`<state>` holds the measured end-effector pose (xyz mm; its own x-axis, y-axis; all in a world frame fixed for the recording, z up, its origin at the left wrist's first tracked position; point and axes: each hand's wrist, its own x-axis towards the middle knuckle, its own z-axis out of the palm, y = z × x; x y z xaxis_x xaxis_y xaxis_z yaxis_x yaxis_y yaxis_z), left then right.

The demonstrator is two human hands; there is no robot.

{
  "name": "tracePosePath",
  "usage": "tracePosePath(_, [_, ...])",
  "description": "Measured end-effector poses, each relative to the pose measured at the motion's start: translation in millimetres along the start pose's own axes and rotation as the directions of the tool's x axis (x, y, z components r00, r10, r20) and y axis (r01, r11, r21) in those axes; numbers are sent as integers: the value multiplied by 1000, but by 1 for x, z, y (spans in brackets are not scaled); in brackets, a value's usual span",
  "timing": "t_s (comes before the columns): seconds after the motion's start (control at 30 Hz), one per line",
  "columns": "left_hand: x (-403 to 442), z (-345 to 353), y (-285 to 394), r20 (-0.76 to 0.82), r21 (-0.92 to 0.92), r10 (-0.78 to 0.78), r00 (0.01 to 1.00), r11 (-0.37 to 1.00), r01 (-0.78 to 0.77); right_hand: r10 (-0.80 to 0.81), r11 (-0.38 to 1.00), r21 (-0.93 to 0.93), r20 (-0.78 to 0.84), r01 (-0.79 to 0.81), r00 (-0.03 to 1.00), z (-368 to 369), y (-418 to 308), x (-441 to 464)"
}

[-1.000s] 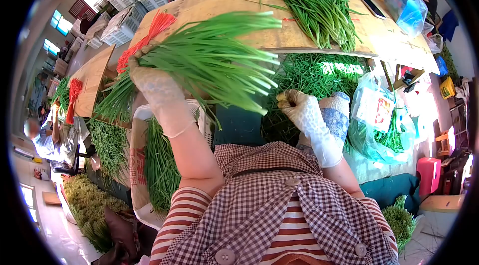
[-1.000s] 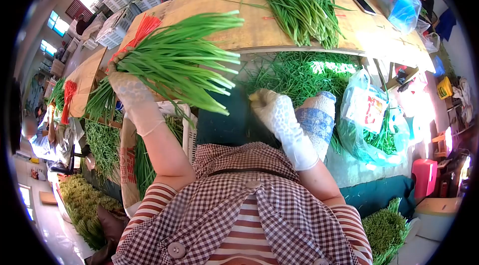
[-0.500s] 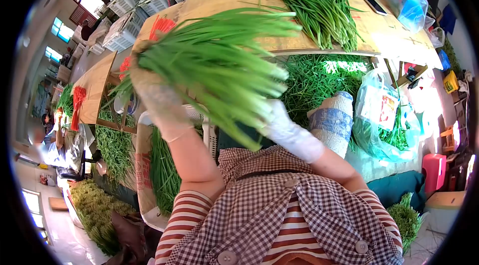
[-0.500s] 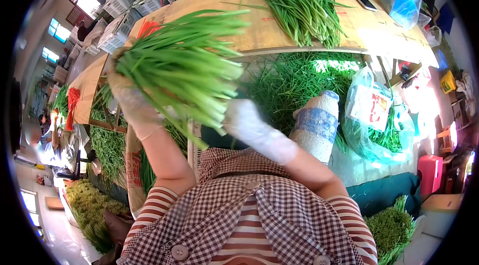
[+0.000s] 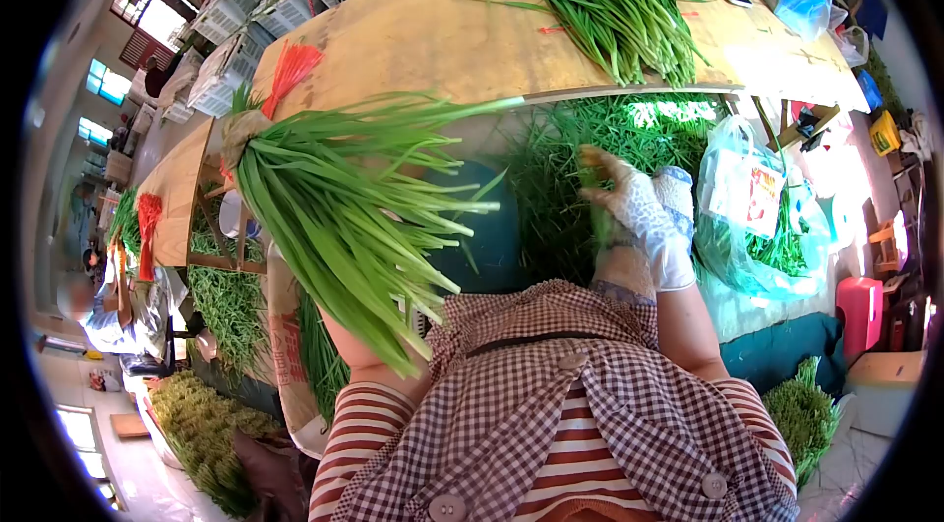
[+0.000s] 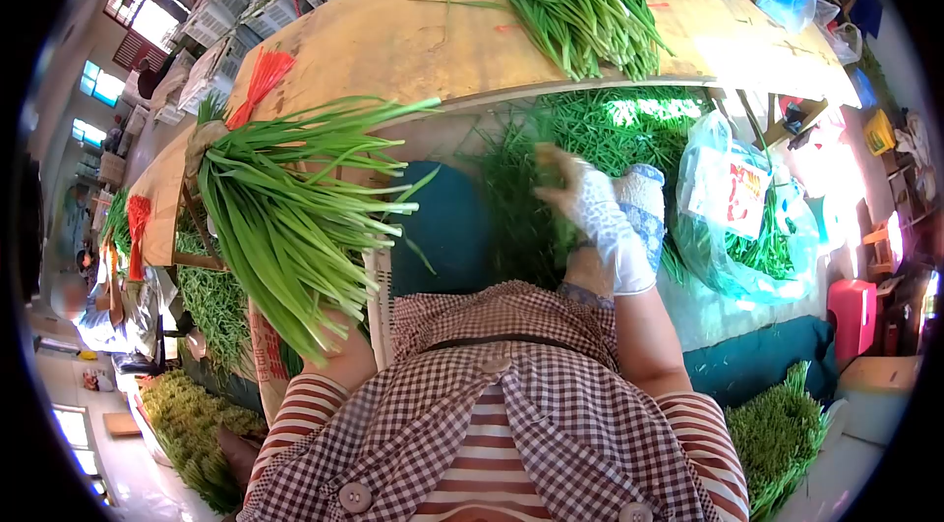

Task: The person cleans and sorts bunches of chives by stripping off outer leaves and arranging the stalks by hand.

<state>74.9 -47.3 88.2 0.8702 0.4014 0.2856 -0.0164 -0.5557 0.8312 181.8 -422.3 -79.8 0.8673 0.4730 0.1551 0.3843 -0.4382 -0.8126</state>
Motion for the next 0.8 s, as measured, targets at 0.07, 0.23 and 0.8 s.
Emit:
tracePosePath(0.07, [-1,4,-13,240,129,-126,962,987,97,-38,804,581,265,-128,963,4,-42,2])
tracePosePath(0.23, [0,5,-40,676,405,-414,610,900,161,-145,835,547,315,-54,938,35,-114,0])
tracePosePath(0.8, [-18,8,-82,741,411,-486,464,874,259,222,916,352,-44,-192,974,22,11,18])
